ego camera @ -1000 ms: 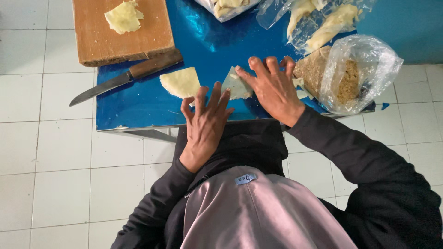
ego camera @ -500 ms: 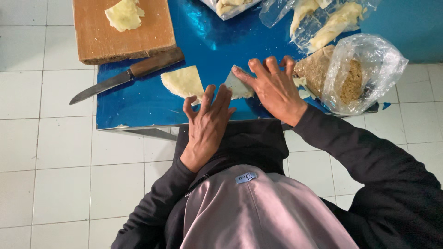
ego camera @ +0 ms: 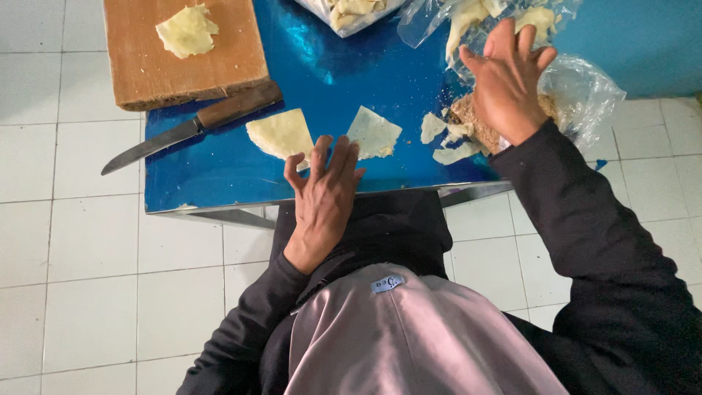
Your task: The person folds triangular pieces of thin dough on a blue table, pinching the edges closed by hand to form filled pastry pockets, and sets the finished folded pieces aside with the completed stack. The person repeats this folding cycle one piece at a time, taking new dough pieces from the pile and pressing the seams shut.
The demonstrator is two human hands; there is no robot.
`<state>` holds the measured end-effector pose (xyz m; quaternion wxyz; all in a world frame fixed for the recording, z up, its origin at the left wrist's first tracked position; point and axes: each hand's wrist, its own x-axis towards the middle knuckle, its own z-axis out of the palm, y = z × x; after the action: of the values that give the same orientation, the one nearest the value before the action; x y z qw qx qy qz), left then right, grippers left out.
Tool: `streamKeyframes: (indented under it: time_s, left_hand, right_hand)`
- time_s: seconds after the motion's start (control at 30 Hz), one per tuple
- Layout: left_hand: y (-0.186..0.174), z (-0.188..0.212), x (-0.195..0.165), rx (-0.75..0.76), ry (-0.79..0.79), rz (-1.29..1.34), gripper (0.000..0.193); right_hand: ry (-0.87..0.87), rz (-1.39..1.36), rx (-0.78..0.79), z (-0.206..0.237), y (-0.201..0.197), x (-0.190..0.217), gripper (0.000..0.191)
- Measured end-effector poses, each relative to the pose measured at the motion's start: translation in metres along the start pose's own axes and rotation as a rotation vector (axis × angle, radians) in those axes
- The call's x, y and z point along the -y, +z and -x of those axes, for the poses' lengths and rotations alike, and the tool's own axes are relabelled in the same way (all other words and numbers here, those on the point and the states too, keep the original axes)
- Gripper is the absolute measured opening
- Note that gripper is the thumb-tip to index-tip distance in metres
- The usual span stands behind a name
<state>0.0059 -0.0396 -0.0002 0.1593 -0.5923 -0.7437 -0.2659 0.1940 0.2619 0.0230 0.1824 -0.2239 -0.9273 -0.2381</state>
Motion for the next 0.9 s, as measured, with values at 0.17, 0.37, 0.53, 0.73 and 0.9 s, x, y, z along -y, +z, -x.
streamKeyframes:
  time_s: [0.17,0.37,0.53,0.73,0.9]
  left_hand:
    - [-0.002,0.002,0.0,0.021,0.004,-0.018,0.039]
    - [-0.004,0.002,-0.001,0.015,0.01,-0.039,0.038]
    - [-0.004,0.001,-0.001,0.02,0.003,-0.038,0.039]
    - [-0.003,-0.004,-0.001,-0.066,-0.106,-0.017,0.043]
    - [0.002,-0.014,-0.001,-0.029,-0.218,-0.018,0.041]
  right_hand:
    - [0.009,0.029,0.041,0.005,0.028,0.015,0.028]
    - [0.095,-0.391,0.222,0.005,0.022,0.0,0.052]
    - [0.155,-0.756,0.175,0.004,-0.027,-0.032,0.055]
    - [0.195,-0.441,0.175,0.063,-0.103,-0.053,0.046]
    - [0.241,-0.091,0.257,0.113,-0.082,-0.038,0.037]
